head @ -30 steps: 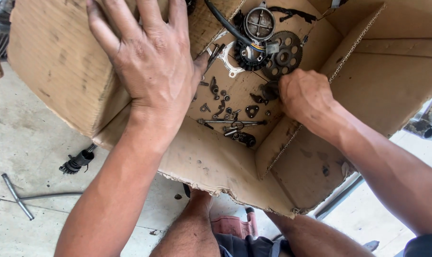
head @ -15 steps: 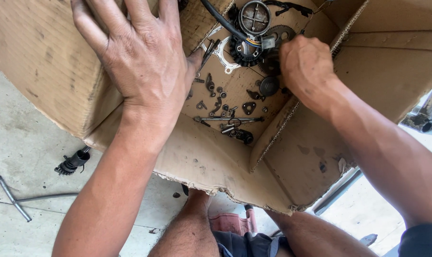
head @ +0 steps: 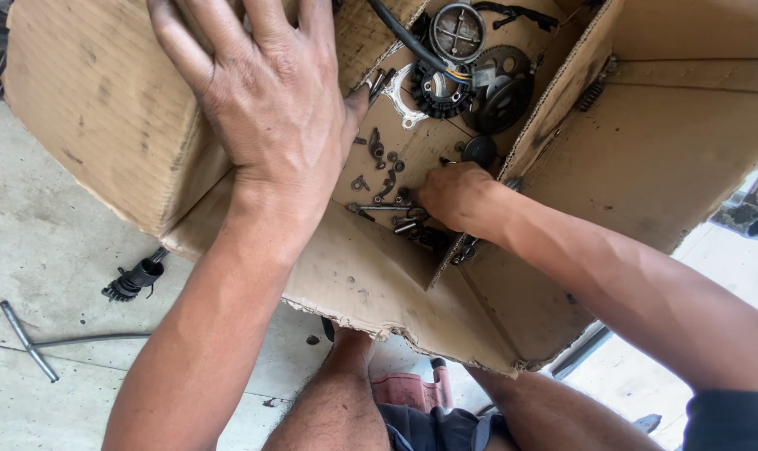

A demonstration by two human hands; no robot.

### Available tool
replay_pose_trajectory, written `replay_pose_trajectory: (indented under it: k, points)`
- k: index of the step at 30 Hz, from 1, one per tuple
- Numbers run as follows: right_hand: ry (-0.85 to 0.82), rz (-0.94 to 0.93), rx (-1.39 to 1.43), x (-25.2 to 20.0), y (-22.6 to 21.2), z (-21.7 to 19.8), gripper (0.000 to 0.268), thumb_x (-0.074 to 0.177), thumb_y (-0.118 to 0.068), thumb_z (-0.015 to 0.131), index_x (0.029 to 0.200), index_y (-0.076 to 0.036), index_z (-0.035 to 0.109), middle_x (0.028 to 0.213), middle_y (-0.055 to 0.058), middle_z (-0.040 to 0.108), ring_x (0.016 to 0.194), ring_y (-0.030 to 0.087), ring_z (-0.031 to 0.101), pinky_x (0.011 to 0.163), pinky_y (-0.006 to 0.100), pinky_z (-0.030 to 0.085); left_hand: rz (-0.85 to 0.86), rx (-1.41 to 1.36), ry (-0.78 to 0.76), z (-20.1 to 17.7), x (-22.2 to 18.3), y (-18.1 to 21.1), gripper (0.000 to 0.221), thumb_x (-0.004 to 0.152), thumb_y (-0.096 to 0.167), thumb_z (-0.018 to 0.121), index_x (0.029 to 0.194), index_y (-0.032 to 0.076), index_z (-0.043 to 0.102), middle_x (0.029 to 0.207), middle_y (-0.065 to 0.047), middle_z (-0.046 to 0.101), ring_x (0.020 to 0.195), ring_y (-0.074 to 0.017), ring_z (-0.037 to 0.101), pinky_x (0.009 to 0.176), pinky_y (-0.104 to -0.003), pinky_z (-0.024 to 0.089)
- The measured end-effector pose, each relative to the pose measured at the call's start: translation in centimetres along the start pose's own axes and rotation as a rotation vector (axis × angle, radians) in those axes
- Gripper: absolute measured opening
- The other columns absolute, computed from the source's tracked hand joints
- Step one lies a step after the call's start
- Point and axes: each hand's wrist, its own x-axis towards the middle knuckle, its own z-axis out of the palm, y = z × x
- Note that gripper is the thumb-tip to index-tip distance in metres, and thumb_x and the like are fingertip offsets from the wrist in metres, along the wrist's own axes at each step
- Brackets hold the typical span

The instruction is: Assembling internal components of a motorcycle engine from a box of parts.

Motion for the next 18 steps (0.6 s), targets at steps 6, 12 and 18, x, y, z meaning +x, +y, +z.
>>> replay_pose_trajectory:
  k: [6,12,18]
  points:
    - [-0.066,0.024,-0.209,-2.0,-0.9,-1.5,0.029,0.099,-0.008,0.058,0.128,-0.009,0.063,0.108,0.016,0.074,0.083,0.025,0.074,0.073,0.031,0.063,-0.021,-0.021,-0.064,0.9,0.0,-0.1,0.102,0.078,0.044,0.102,0.153,-0.007,0.054,0.141,-0.04,0.045,0.127,-0.0643,0.04,0.106,-0.078,0.02]
    - [-0.02,0.013,-0.1,-1.1,-1.3,-0.5,0.041,0.1,-0.011,0.049,0.141,-0.017,0.056,0.101,0.016,0.075,0.077,0.033,0.074,0.068,0.044,0.061,-0.024,0.001,-0.075,-0.2,0.4,0.1,0.1,0.077,0.041,0.103,0.152,-0.001,0.053,0.139,-0.034,0.041,0.124,-0.0582,0.042,0.107,-0.074,0.025]
    - [0.606,-0.152,-0.538,-4.2,0.4,-0.3,0.004,0.096,-0.01,0.06,0.099,-0.01,0.061,0.077,0.004,0.056,0.07,0.017,0.054,0.062,0.027,0.049,-0.01,-0.058,-0.041,0.9,0.1,-0.6,0.102,0.081,0.065,0.099,0.155,0.002,0.066,0.147,-0.036,0.035,0.132,-0.0609,0.033,0.108,-0.079,0.021]
